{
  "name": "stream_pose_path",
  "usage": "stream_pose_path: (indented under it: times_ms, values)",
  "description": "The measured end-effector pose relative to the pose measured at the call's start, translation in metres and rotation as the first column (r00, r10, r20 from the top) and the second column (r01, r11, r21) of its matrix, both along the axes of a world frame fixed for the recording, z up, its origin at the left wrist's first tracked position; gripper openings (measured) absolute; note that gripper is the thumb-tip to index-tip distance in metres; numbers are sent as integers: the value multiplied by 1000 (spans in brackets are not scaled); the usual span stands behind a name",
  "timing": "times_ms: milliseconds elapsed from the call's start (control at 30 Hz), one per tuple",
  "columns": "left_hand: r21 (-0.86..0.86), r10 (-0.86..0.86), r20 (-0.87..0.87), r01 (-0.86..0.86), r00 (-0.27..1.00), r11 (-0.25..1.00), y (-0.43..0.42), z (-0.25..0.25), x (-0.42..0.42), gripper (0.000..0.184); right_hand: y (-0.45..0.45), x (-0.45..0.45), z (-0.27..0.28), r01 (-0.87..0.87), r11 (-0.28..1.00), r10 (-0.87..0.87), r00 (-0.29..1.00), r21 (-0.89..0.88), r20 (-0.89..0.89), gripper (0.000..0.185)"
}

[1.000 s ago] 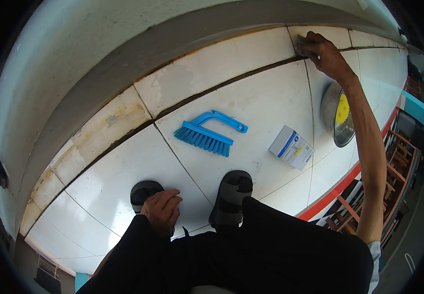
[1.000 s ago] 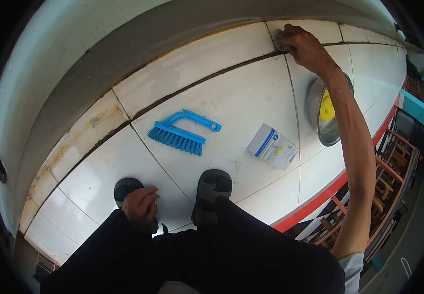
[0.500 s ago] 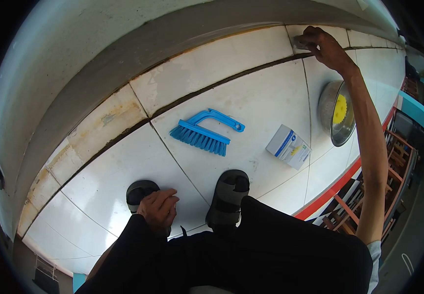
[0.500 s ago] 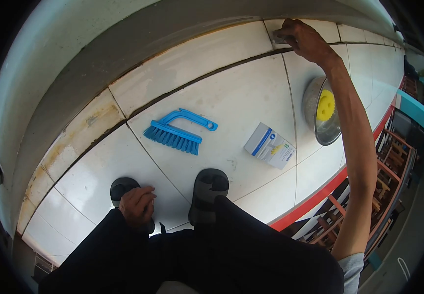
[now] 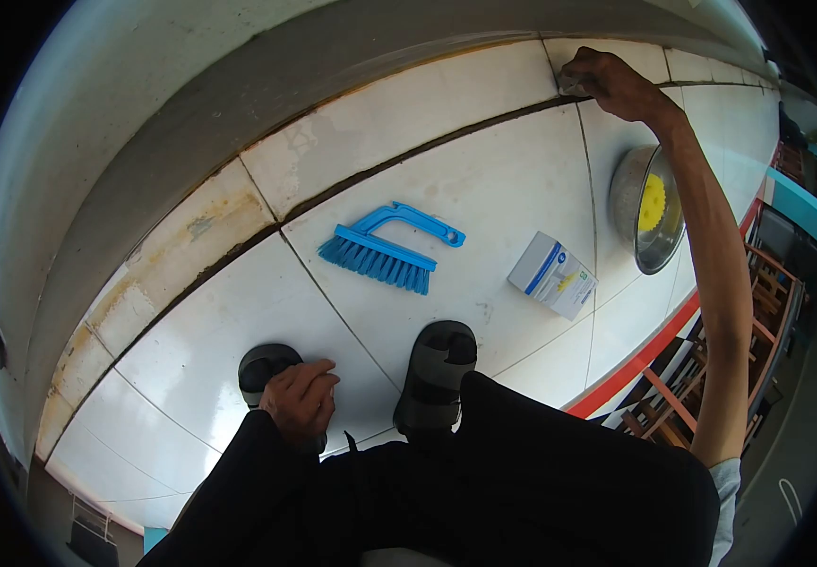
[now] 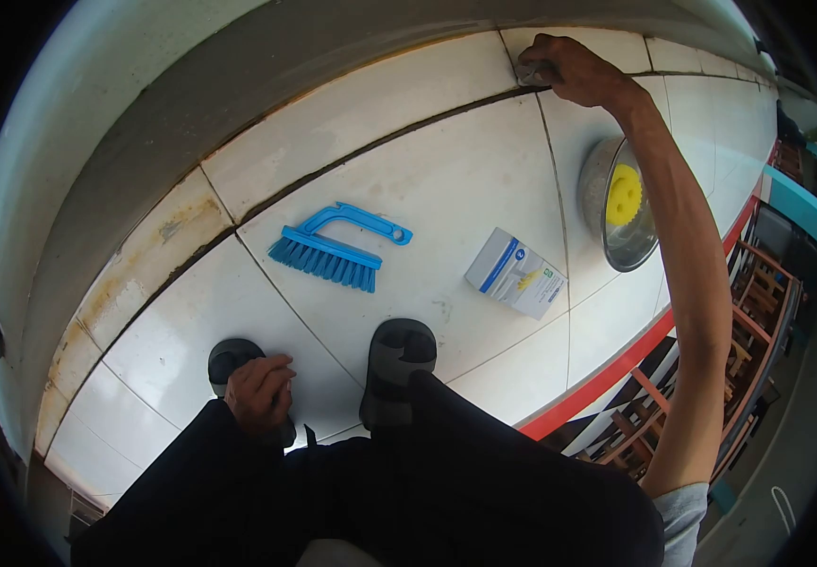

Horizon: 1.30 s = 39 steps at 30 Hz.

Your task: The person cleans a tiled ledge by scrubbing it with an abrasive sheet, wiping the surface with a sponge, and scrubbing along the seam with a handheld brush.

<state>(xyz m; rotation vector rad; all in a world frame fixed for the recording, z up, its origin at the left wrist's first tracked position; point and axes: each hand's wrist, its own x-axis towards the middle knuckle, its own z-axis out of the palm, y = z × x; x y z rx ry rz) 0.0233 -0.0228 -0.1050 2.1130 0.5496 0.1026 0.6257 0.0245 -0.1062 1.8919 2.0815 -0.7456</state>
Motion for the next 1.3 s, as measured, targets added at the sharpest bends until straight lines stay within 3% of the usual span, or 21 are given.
stream_pose_path:
  times_ms: [100, 167, 367, 500, 633, 733, 833, 967, 1033, 1133, 1233, 1300]
  values:
    - [26, -5, 6, 4, 1000, 1000, 0, 1, 2, 22, 12, 7, -4, 4, 999, -5, 1000, 43, 31, 32]
    - [6, -17, -8, 18, 1000, 1000, 0, 0, 0, 22, 14, 0, -7, 202, 978, -200, 979, 61, -38, 30]
    - [2, 23, 7, -23, 1000, 1000, -4, -3, 0, 20, 8, -9, 4, 71, 997, -70, 994, -4, 79, 31]
    - [-7, -6, -4, 6, 1000, 1000, -1, -2, -3, 21, 9, -15, -2, 87, 987, -102, 989, 133, 107, 32]
    - [2, 1, 14, -1, 1000, 1000, -3, -3, -2, 21, 7, -28, 11, 79, 996, -69, 975, -37, 213, 35]
    - [8, 18, 20, -18, 1000, 1000, -3, -4, -2, 21, 10, -30, 4, 27, 986, -66, 970, 166, 234, 36]
    - [-15, 14, 0, -14, 1000, 1000, -4, -4, -6, 20, 9, -34, 1, -14, 999, 2, 960, 41, 279, 36]
    - [-19, 7, 16, -7, 1000, 1000, -1, -4, -2, 20, 12, -35, 4, 35, 997, -12, 951, -69, 308, 36]
    - [-13, -5, 10, 5, 1000, 1000, -1, -3, -3, 21, 9, -38, 2, 13, 982, -63, 963, 189, 261, 36]
    - [5, 0, 2, 0, 1000, 1000, -1, -2, -3, 21, 7, -39, 2, -37, 999, 26, 940, 25, 341, 41]
    - [-8, -2, -4, 2, 1000, 1000, -1, -3, -1, 20, 13, -37, 6, 62, 996, -41, 962, -69, 271, 37]
    - [6, -2, 16, 2, 1000, 1000, -2, -3, -3, 20, 9, -33, 2, 27, 999, -33, 971, 29, 238, 36]
